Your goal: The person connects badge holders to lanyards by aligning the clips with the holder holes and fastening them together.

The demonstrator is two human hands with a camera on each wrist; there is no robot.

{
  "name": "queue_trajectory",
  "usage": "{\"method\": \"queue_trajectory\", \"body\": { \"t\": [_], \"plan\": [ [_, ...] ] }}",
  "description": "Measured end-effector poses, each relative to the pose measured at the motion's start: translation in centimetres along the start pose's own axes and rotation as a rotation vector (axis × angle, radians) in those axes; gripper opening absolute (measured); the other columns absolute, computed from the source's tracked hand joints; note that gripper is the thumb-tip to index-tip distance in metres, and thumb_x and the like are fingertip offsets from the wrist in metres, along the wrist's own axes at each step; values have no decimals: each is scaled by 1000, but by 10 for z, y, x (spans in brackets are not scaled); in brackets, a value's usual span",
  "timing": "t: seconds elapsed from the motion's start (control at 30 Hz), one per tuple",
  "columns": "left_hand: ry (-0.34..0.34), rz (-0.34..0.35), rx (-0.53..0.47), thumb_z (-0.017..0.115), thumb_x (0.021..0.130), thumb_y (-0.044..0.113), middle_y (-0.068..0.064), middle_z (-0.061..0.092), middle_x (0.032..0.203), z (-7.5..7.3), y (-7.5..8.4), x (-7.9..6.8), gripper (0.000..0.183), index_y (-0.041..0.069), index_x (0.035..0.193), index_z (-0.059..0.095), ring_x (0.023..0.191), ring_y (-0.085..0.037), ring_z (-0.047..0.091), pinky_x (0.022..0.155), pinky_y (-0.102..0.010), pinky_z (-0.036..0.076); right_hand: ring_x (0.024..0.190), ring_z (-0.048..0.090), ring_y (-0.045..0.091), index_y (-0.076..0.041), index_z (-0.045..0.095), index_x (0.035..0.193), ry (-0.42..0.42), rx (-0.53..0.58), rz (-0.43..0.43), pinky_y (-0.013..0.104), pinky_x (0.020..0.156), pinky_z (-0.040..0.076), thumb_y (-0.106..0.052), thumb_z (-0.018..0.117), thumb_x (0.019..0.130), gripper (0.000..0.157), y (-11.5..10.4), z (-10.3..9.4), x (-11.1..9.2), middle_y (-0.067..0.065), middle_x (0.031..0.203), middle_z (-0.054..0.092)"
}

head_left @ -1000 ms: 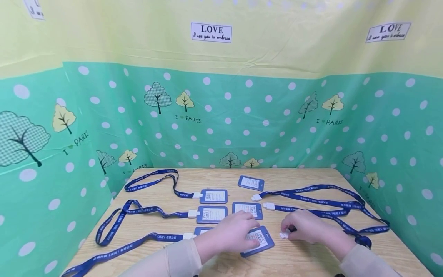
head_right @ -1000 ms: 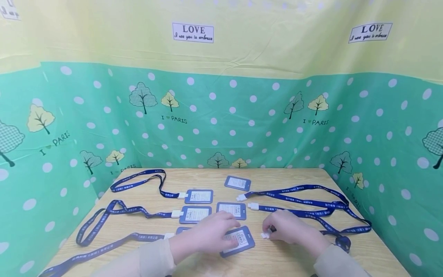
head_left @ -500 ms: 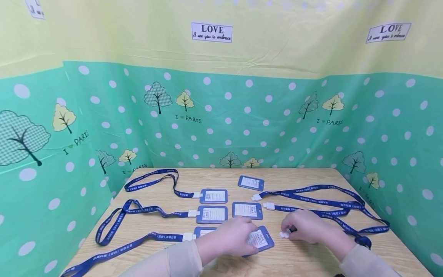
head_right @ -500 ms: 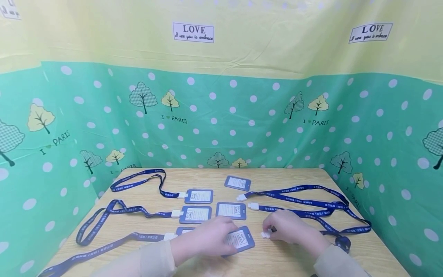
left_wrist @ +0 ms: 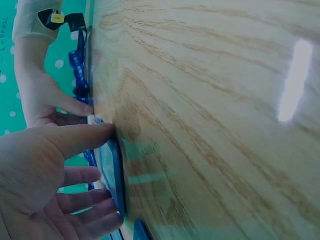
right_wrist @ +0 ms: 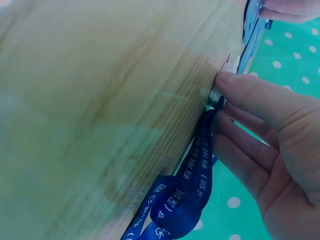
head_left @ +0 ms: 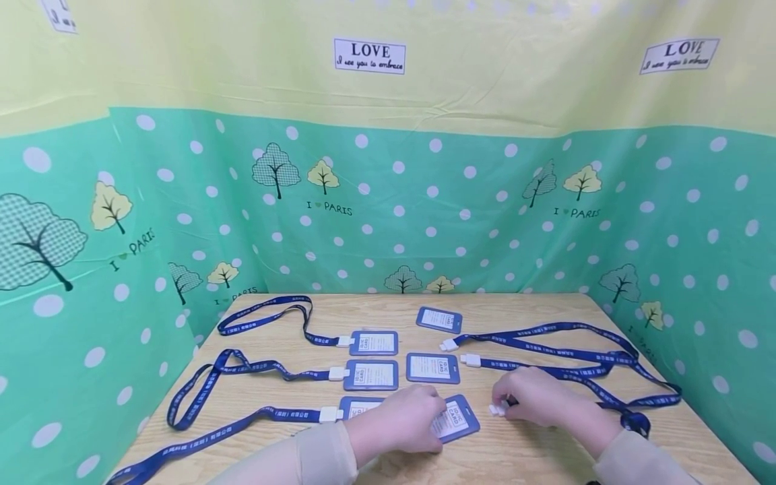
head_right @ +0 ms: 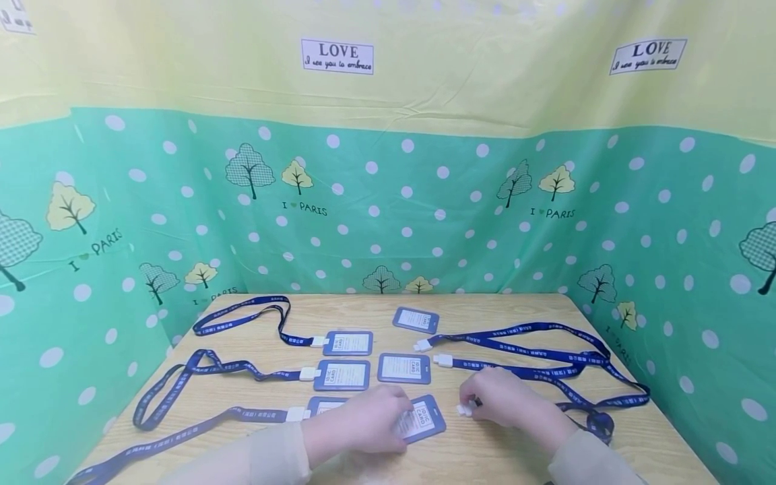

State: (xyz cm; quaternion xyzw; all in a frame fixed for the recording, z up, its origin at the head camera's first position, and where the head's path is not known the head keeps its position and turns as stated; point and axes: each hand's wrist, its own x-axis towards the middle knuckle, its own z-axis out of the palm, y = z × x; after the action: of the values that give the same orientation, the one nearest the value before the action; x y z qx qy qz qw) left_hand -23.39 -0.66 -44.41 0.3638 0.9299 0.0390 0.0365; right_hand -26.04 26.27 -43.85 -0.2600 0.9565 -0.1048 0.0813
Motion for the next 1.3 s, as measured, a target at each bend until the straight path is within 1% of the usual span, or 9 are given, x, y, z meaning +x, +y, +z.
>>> {"method": "queue_trajectory", "body": {
  "t": [0.13,0.27,0.43,0.53,0.67,0.83,1.07,1.2,1.3],
  "plan": [
    [-1,5,20,88,74,47,7,66,109,2,0,1,51,18,114,75,98,-8,60,89,-23,52,69,52,4,-34,75,87,-2,14,-12,29,65,49,-15,86,80,23,1,1,-1,-23,79,62],
    [-4,13,13,87,75,47,8,65,108,2,-1,1,46,17,108,77,98,-8,59,88,-22,52,67,52,3,-32,73,83,3,32,-42,26,62,46,-13,85,80,22,2,1,-2,-23,76,60],
    [3,38,8,86,77,46,7,66,115,4,-4,2,42,18,107,78,106,-10,60,94,-23,51,67,52,3,-31,73,84,18,37,-76,26,62,46,-14,85,80,21,3,-1,-3,-24,77,61],
    [21,65,14,85,77,45,6,66,118,6,-7,3,40,19,107,79,110,-11,61,97,-24,50,67,51,1,-30,72,80,33,27,-92,26,62,47,-14,86,79,22,4,-1,-4,-23,76,61],
    [25,76,21,84,79,44,6,66,123,8,-11,5,37,21,108,79,113,-13,61,98,-26,51,67,51,-1,-31,69,75,45,8,-80,26,63,49,-15,87,78,24,4,0,-3,-23,74,60],
    [8,59,17,83,79,40,6,65,127,4,-14,5,37,22,112,79,117,-15,60,100,-28,50,66,52,-2,-32,71,76,44,6,-65,26,64,50,-18,87,79,21,4,3,-1,-24,74,60],
    [-7,71,7,83,78,37,6,65,129,0,-17,2,38,23,113,79,120,-16,59,104,-28,48,68,53,-2,-33,71,79,33,25,-58,26,66,52,-18,86,80,20,3,1,0,-24,76,62],
    [-27,90,1,85,77,37,6,65,129,0,-20,1,37,24,111,79,121,-16,59,104,-28,47,70,55,-2,-33,71,79,23,42,-54,27,69,53,-19,86,79,21,3,1,0,-24,77,63],
    [-52,96,-16,86,77,38,7,65,130,-2,-22,1,37,25,112,79,122,-15,59,105,-29,47,71,56,-2,-34,70,78,17,46,-41,28,70,54,-19,86,79,22,4,2,0,-25,78,63]
  ]
}}
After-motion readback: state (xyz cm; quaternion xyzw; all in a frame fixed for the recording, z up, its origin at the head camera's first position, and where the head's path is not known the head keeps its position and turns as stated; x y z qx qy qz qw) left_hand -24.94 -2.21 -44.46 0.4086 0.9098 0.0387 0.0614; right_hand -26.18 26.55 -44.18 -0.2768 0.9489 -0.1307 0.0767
